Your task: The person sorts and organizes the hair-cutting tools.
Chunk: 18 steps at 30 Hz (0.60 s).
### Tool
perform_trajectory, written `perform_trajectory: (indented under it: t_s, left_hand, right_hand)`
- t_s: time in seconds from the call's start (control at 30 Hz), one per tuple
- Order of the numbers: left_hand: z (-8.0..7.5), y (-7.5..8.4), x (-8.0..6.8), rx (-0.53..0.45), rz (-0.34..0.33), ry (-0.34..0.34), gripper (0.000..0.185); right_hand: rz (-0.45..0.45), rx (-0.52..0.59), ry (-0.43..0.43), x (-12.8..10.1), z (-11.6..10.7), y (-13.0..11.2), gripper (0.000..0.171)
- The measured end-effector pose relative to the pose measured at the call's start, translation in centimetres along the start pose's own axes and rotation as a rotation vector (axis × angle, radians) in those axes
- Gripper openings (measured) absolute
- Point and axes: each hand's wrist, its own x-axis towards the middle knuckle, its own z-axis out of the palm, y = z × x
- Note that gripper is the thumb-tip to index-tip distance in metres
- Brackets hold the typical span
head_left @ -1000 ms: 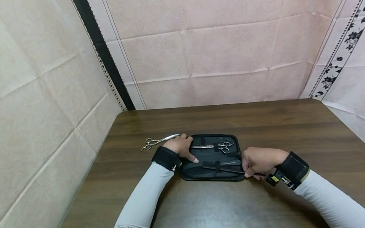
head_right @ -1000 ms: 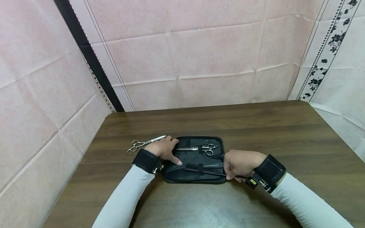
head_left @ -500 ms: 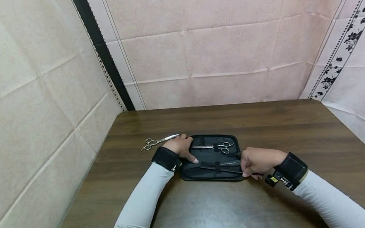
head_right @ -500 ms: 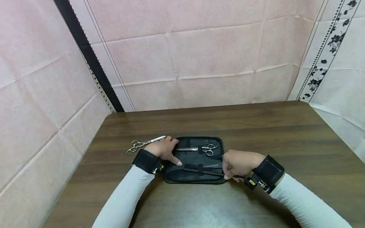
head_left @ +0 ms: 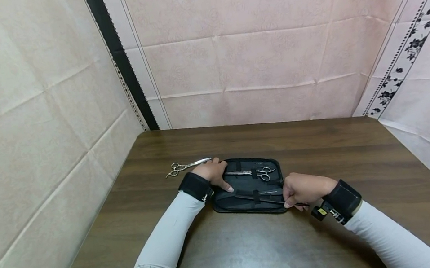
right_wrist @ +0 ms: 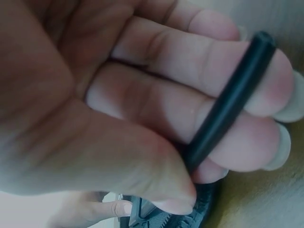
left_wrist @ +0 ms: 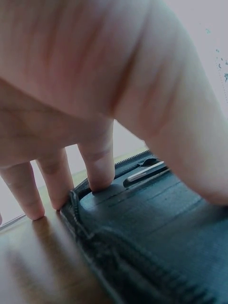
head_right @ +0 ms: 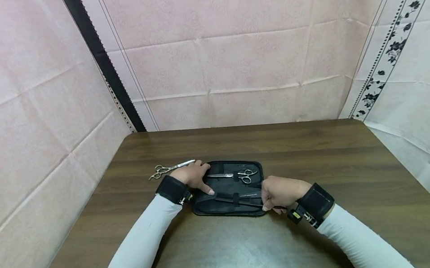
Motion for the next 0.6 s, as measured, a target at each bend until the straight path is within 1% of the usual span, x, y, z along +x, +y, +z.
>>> perform_trajectory:
  t_s: [0.37,0.6]
  left_hand:
    - [0.11,0.11,0.09,-0.003,-0.019,-0.003,0.1]
    - [0.06,-0.06,0.2,-0.006,-0.011,-0.003,0.101]
  right_hand:
    - [-0.017,0.011,0.021,0.15,0.08,0.27,0.028]
    - [-0.023,0.004,0.024,0.32,0.07,0.39,0.026]
